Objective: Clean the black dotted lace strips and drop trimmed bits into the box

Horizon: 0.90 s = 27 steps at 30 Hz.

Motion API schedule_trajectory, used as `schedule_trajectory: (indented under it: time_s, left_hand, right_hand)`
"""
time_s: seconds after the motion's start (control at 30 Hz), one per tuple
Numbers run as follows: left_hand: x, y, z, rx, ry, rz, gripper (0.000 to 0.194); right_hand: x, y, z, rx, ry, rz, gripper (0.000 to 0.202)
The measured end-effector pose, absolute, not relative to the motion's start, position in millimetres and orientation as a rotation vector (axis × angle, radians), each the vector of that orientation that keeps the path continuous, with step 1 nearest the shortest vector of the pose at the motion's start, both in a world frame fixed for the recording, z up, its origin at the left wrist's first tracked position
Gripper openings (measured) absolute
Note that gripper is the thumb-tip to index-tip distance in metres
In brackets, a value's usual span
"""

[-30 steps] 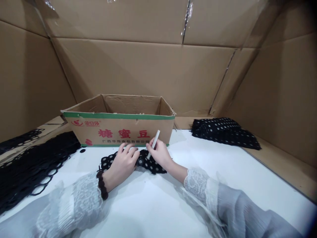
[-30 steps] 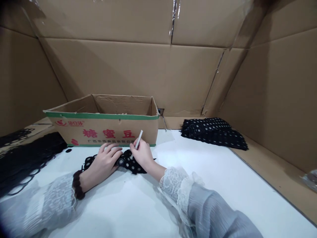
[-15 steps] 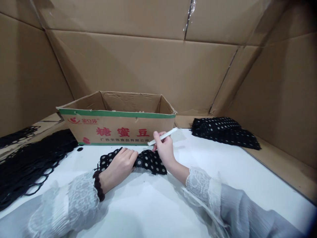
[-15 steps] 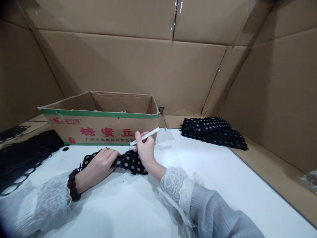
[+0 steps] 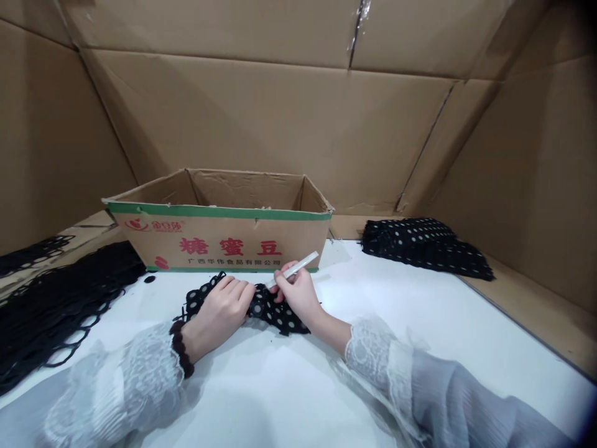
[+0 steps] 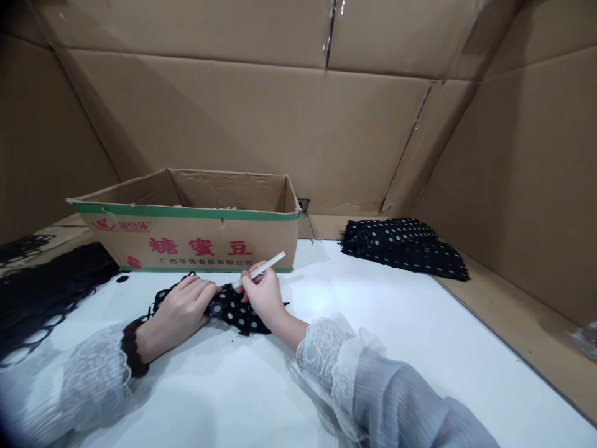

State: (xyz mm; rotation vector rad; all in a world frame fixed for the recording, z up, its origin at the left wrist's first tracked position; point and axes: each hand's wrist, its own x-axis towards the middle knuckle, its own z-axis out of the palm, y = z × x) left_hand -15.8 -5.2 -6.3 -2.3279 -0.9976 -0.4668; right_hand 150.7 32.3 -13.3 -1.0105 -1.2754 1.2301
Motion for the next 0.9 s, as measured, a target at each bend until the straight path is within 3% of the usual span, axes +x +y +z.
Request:
schedule_trajectory:
  time_s: [0.3, 0.53, 0.7, 0.83, 0.9]
  left_hand:
    - [-16, -6, -5, -2.333, -1.035, -0.424, 0.013]
    - [-13, -2, -8, -2.236, -1.179, -0.429, 0.01]
    - [-14, -11, 13, -2.47, -1.385, -0.254, 0.009]
    - [-25, -17, 48, -2.874, -1.602, -0.158, 0.037]
    - [-31, -13, 54, -2.938, -1.642, -0.248, 0.038]
  right_hand:
    - [149, 32, -18, -1.004, -1.353, 1.221, 0.019]
    - [147, 26, -23, -1.091, -1.747, 0.773, 0.008]
    - [151, 26, -21, -1.021, -1.706, 0.854, 0.009]
    - [155, 27, -16, -1.007, -1.567, 0.909, 0.013]
    - [156, 27, -15, -1.003, -1.604, 0.899, 0.015]
